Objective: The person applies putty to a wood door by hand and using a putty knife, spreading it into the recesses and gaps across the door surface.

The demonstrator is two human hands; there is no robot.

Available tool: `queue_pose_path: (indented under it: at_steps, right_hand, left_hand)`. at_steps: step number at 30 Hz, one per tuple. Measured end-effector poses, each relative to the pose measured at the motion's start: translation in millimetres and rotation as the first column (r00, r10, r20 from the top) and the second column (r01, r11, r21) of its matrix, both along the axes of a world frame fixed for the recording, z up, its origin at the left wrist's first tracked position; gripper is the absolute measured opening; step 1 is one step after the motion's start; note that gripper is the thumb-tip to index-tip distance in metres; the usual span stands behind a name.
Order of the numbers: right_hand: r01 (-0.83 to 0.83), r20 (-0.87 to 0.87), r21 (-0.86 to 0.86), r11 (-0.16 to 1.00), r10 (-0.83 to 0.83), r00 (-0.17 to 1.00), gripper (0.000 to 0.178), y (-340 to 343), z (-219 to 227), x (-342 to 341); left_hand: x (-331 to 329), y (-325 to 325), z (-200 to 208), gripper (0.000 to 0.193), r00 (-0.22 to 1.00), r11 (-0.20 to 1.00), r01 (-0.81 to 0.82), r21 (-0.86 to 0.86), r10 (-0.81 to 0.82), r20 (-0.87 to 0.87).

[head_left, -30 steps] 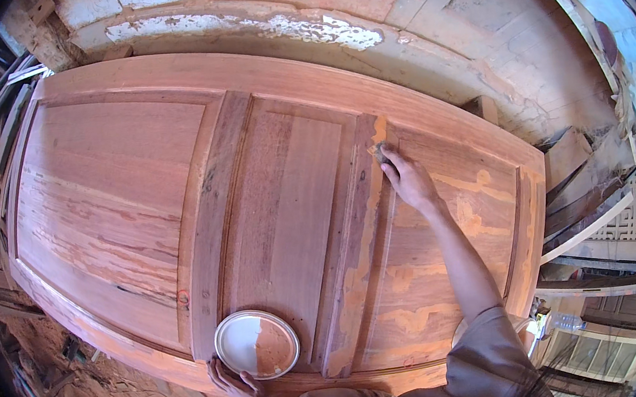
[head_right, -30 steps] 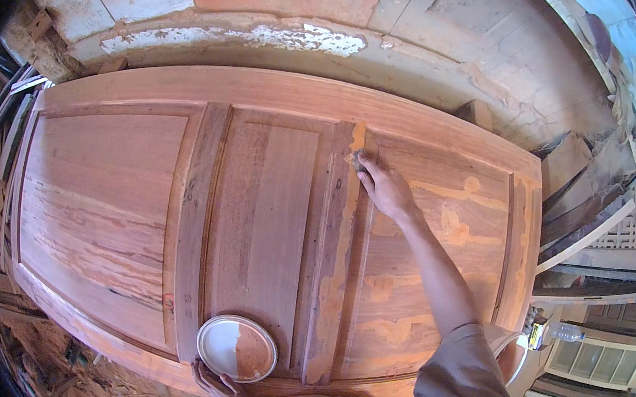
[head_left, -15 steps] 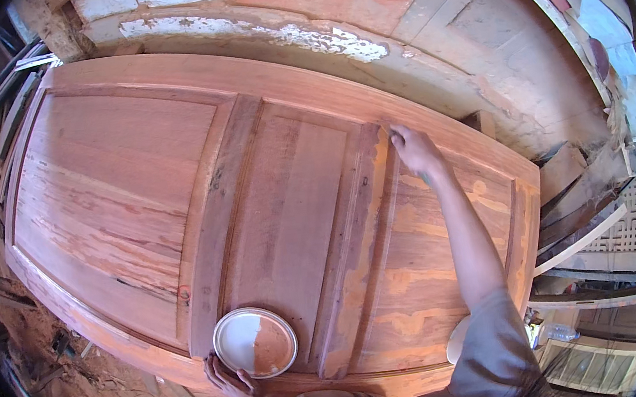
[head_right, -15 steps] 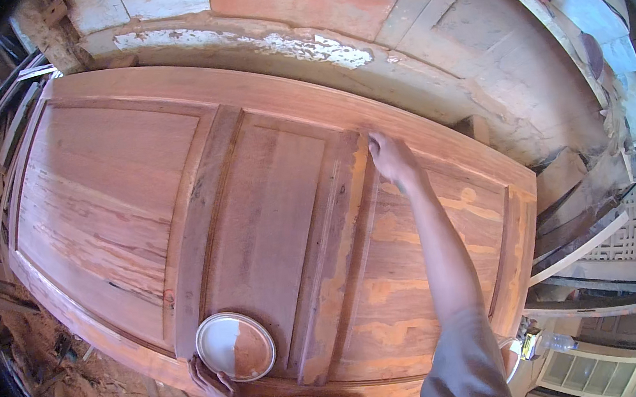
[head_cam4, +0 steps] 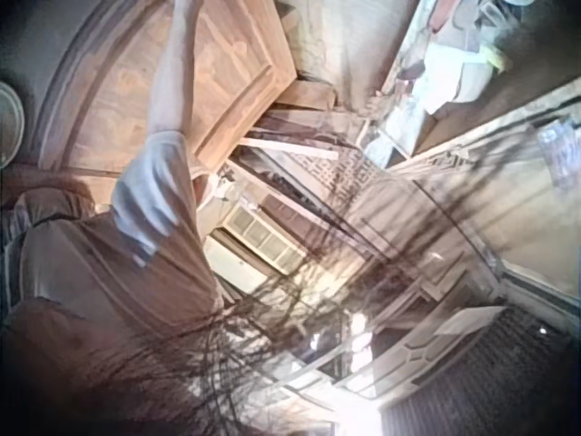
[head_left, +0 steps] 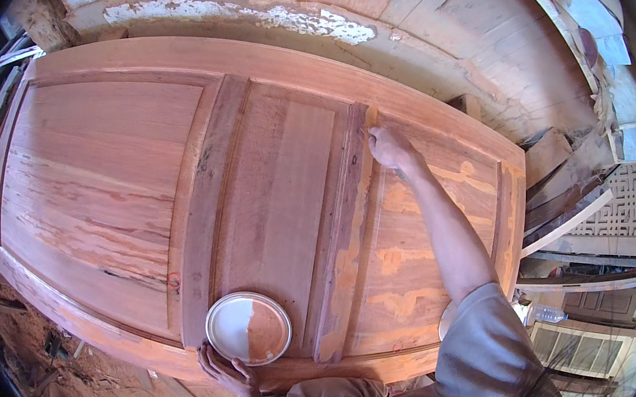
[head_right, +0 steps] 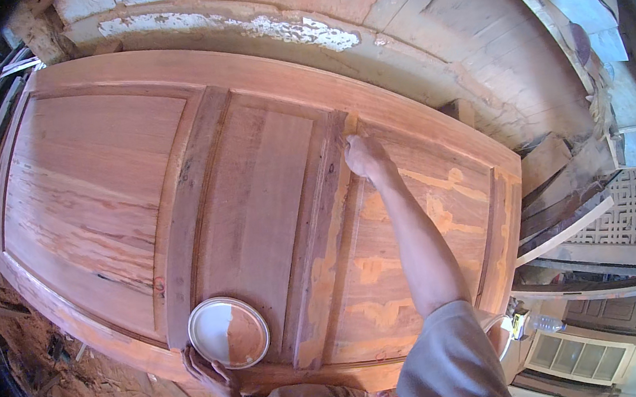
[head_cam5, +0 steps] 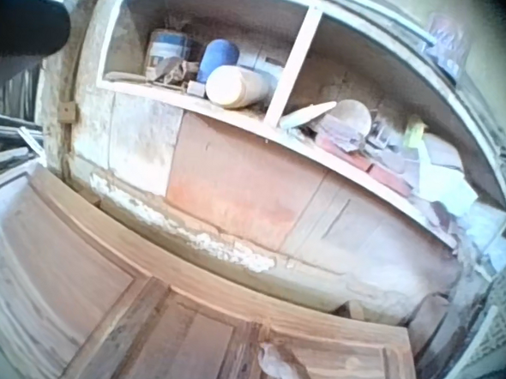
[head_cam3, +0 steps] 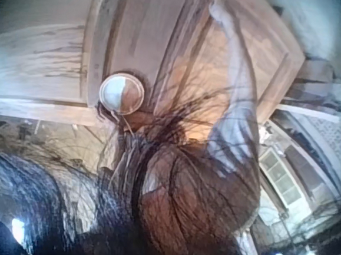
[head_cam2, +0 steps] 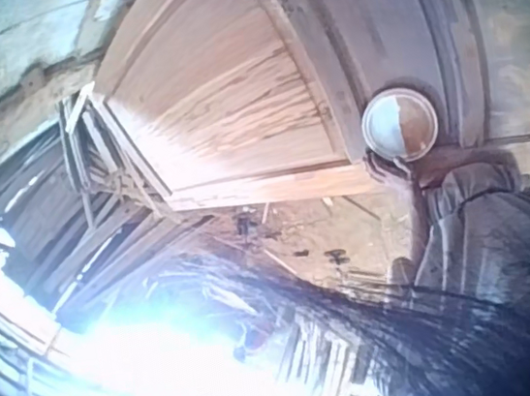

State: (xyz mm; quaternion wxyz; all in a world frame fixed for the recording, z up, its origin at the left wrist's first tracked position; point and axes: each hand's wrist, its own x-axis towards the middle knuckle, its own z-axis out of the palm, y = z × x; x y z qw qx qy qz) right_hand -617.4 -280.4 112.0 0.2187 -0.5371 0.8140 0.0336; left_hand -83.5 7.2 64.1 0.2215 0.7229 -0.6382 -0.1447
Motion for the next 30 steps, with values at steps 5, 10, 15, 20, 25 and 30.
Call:
queue_pose_path:
  at_steps: [5,10,15,20,25,30]
  right_hand:
    - [-0.010,-0.004,0.108,0.994,0.011,1.000,0.037,29.7,21.6,28.5]
    - [0.042,0.203,0.438,0.898,-0.144,0.969,0.043,58.5,88.1,70.1]
    - [-0.189,0.182,-0.323,0.927,0.257,0.949,0.049,105.0,10.0,18.2]
    - [-0.329,0.064,-0.318,0.889,0.366,0.928,0.050,94.1,-10.1,-5.1]
    - [-0.496,-0.018,-0.406,0.768,0.535,0.844,0.053,80.4,-24.0,-15.6]
    - [-0.521,-0.044,-0.349,0.779,0.541,0.840,0.048,75.5,-25.1,-17.9]
  left_hand:
    - [-4.5,-4.8,4.0,0.069,1.000,1.000,0.007,-0.020,-0.007,-0.016]
    - [-2.0,-4.6,-0.9,0.068,1.000,1.000,-0.021,-0.006,0.021,-0.010]
    - [0.5,-4.5,6.3,0.068,1.000,1.000,0.020,-0.017,-0.021,-0.011]
    - [1.0,-5.1,-0.1,0.070,1.000,1.000,0.010,-0.025,-0.011,-0.005]
    - [2.3,1.4,-0.2,0.073,1.000,1.000,-0.010,-0.019,0.010,0.011]
    - [-5.0,-4.8,-3.1,0.073,1.000,0.999,-0.027,-0.024,0.027,-0.013]
